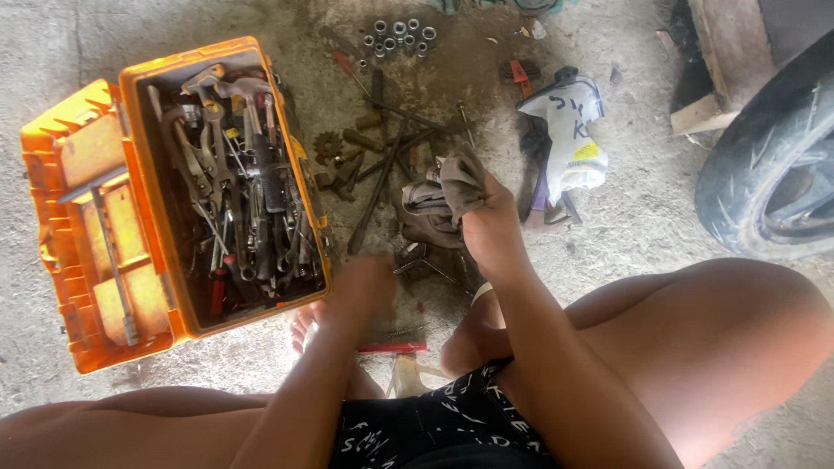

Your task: The person sits on the floor and wipes various metal tools with a cloth. They pick up items from the floor and an orange toolbox, wipe them, and place them back down or into the box.

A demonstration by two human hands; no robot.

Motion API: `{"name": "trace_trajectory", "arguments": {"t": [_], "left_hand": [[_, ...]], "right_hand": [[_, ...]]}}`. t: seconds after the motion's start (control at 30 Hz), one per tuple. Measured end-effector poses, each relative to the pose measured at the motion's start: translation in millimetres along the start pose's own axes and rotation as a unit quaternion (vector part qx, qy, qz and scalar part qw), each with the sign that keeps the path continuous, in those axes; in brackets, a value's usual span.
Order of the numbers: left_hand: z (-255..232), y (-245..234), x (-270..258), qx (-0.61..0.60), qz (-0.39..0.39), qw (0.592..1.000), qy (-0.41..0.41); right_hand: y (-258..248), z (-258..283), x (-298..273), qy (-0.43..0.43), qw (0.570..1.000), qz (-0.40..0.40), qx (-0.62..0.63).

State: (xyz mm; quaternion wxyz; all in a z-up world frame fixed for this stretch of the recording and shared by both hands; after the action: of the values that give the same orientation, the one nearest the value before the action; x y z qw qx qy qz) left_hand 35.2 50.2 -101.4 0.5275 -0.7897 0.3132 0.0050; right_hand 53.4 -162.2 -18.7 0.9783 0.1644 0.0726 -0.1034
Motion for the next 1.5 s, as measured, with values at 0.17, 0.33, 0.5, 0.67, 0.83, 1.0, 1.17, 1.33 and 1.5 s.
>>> {"name": "trace_trajectory", "arguments": {"t": [0.17,0.33,0.5,0.67,0.83,1.0,1.17,1.33,1.5], "left_hand": [[1,76,8,0.053,0.071,0.996,0.024],[-3,103,20,0.056,0.070,0.991,0.104],[-6,125,37,0.087,0.176,0.979,0.056],[-12,120,39,0.106,0.140,0.983,0.052],[-17,80,39,0.081,0.155,0.983,0.057],[-13,0,33,-0.147,0.136,0.980,-0.024],[-19,-65,30,-0.397,0.024,0.917,-0.041],[-29,-84,22,-0.490,-0.077,0.867,-0.037],[-48,-95,15,-0.377,-0.149,0.914,0.017]], "right_hand": [[-11,-2,-8,0.026,0.999,-0.045,-0.014],[-13,7,-18,0.041,0.985,-0.108,-0.128],[-7,12,-21,0.082,0.983,-0.096,-0.130],[-9,11,-20,0.134,0.970,-0.108,-0.173],[-15,11,-9,0.160,0.966,-0.108,-0.174],[1,19,-4,0.109,0.959,-0.025,-0.260],[47,15,-33,-0.008,0.905,0.150,-0.397],[48,20,-39,-0.047,0.899,0.085,-0.426],[44,26,-46,-0.117,0.877,0.042,-0.465]]}}
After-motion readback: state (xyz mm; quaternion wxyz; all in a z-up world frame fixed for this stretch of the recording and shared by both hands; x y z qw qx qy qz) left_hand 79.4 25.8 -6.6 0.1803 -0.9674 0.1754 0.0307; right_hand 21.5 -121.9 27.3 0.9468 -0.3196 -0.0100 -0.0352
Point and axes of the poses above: each hand's wrist, its own x-axis towards the middle knuckle, its own y-axis out of the palm, z = x × y, the point moved 6 cm from there along x, towards the middle knuckle, and after that the axes turned 9 degrees about y, right-handed, at the moved point
